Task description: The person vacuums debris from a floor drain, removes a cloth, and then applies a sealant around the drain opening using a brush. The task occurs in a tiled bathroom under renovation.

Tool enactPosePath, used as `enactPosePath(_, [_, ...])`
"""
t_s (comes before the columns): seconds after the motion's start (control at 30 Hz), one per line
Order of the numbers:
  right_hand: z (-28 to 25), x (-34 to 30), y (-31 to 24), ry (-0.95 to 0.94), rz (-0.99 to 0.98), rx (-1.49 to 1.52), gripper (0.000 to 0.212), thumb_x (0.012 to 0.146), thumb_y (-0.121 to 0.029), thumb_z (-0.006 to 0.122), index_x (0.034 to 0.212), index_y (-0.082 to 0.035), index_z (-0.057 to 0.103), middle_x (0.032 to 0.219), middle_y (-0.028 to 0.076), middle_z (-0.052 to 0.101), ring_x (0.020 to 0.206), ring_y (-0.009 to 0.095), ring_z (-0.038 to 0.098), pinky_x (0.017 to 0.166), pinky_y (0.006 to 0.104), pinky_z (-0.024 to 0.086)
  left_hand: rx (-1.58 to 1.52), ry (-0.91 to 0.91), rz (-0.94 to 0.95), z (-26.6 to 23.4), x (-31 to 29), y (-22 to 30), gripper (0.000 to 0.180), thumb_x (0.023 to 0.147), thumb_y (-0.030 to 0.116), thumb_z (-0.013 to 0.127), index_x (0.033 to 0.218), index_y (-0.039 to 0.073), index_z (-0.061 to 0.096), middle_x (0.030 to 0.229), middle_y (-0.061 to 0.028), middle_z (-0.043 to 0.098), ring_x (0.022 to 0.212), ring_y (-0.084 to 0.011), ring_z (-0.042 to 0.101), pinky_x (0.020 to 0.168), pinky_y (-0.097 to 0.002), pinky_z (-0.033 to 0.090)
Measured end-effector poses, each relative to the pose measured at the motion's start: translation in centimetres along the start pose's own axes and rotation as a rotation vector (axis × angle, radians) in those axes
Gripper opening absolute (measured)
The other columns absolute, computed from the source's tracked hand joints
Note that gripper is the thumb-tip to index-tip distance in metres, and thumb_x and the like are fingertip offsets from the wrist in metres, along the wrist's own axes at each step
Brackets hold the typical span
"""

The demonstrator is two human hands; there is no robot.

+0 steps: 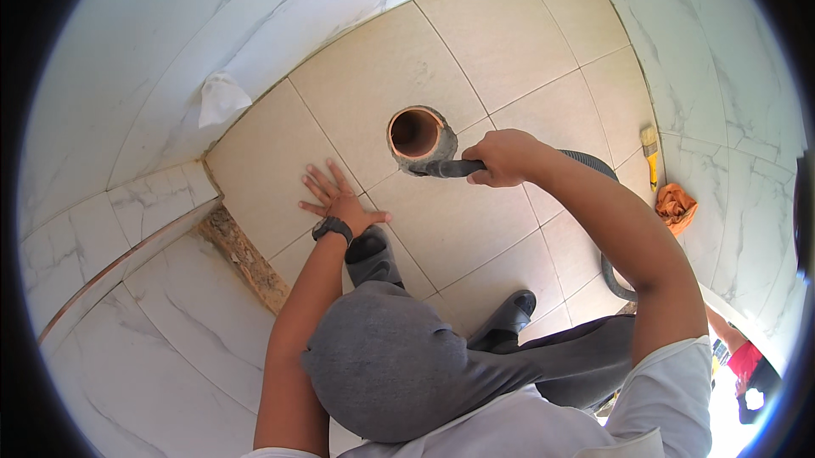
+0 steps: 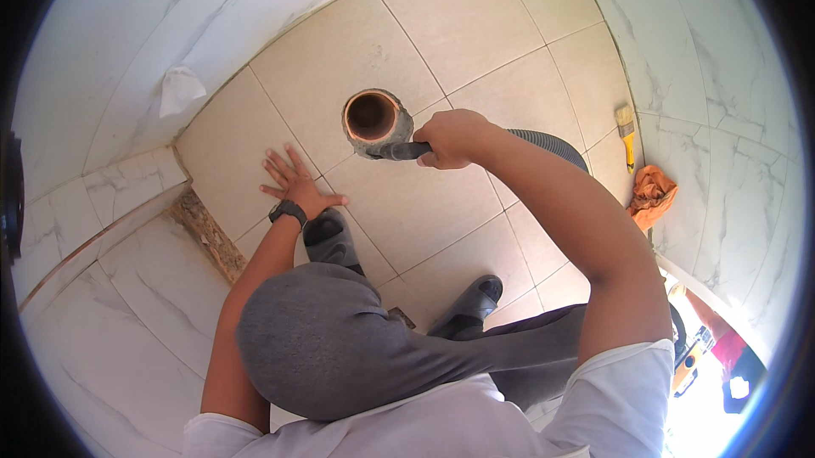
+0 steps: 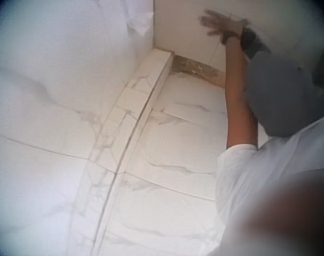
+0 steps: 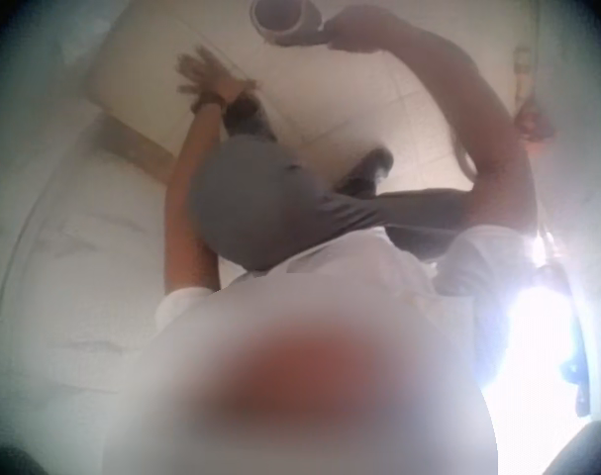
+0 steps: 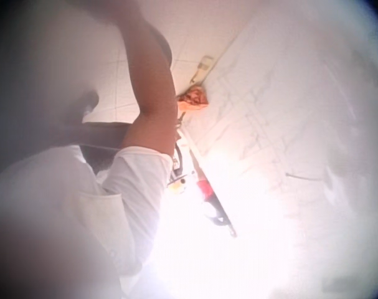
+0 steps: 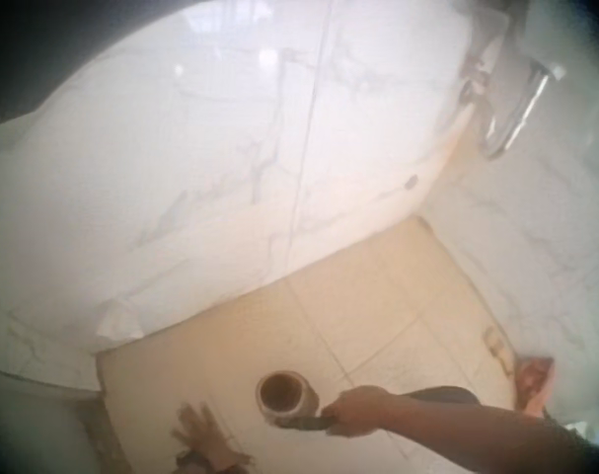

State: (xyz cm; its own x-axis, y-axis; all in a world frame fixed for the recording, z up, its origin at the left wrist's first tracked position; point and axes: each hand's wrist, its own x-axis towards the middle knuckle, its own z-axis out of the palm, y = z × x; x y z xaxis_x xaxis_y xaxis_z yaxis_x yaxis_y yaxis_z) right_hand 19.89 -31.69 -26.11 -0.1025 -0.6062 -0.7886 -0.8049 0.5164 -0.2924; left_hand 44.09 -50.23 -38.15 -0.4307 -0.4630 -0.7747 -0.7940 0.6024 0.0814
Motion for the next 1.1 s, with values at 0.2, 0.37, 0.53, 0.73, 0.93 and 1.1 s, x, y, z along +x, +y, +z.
enactPosePath(0.2, [-0.6, 1.1, -0.7, 0.070, -0.011, 0.035, 0.030, 0.089, -0.040, 0.067, 0.105, -0.015, 0.073, 0.087, 0.011, 0.071, 0.088, 0.033, 0.069, 0.075, 0.0473, 0.055, 0.004, 0.000, -0.011, -0.2, -0.3, 0.2, 0.175, 0.045, 0.066, 0.093, 0.150, 0.002, -0.033, 0.149, -0.0400, -0.037, 0.142, -0.0538, -0.033, 0.103, -0.0796, -0.010])
enactPosePath(0.37, [1.2, 0.5, -0.7, 0.117, 0.033, 0.007, 0.030, 0.090, -0.040, 0.066, 0.106, -0.015, 0.072, 0.086, 0.011, 0.071, 0.088, 0.032, 0.070, 0.075, 0.0474, 0.056, 0.017, 0.003, -0.022, -0.1, -0.2, 0.4, 0.176, 0.045, 0.066, 0.093, 0.150, 0.003, -0.033, 0.150, -0.0396, -0.037, 0.142, -0.0525, -0.033, 0.105, -0.0794, -0.007])
enactPosePath(0.53, [3.7, 0.2, 1.0, 0.138, -0.034, 0.018, 0.033, 0.089, -0.040, 0.066, 0.116, -0.020, 0.069, 0.090, 0.011, 0.071, 0.089, 0.033, 0.070, 0.077, 0.0481, 0.055, 0.055, 0.029, -0.051, 0.5, 0.3, -0.1, 0.175, 0.044, 0.066, 0.093, 0.151, 0.004, -0.032, 0.152, -0.0377, -0.034, 0.144, -0.0509, -0.030, 0.107, -0.0787, -0.005])
enactPosePath(0.73, [3.3, -0.1, 0.9, 0.186, 0.028, 0.013, 0.035, 0.086, -0.041, 0.069, 0.110, -0.017, 0.073, 0.095, 0.011, 0.073, 0.095, 0.033, 0.070, 0.079, 0.0471, 0.056, 0.114, 0.135, -0.089, 1.0, 0.6, 0.0, 0.178, 0.038, 0.066, 0.094, 0.153, 0.013, -0.030, 0.158, -0.0322, -0.028, 0.149, -0.0478, -0.023, 0.109, -0.0782, 0.007])
enactPosePath(0.93, [0.8, -9.7, -0.5, 0.384, 0.120, 0.259, 0.028, 0.078, -0.029, 0.069, 0.088, -0.004, 0.075, 0.086, 0.015, 0.073, 0.086, 0.031, 0.071, 0.072, 0.0440, 0.056, 0.214, 0.123, -0.183, -0.1, 0.3, 1.2, 0.170, 0.041, 0.065, 0.094, 0.159, 0.016, -0.018, 0.163, -0.0267, -0.020, 0.152, -0.0439, -0.013, 0.113, -0.0727, 0.013])
enactPosePath(1.1, [-3.1, -25.2, 2.7, 0.573, 0.257, 0.725, 0.034, 0.087, -0.030, 0.066, 0.088, 0.004, 0.069, 0.077, 0.015, 0.069, 0.068, 0.027, 0.071, 0.063, 0.0404, 0.056, 0.277, 0.144, -0.142, -2.4, 0.4, 2.7, 0.151, 0.052, 0.058, 0.091, 0.157, 0.008, -0.005, 0.157, -0.0299, 0.000, 0.146, -0.0438, 0.006, 0.112, -0.0640, 0.023])
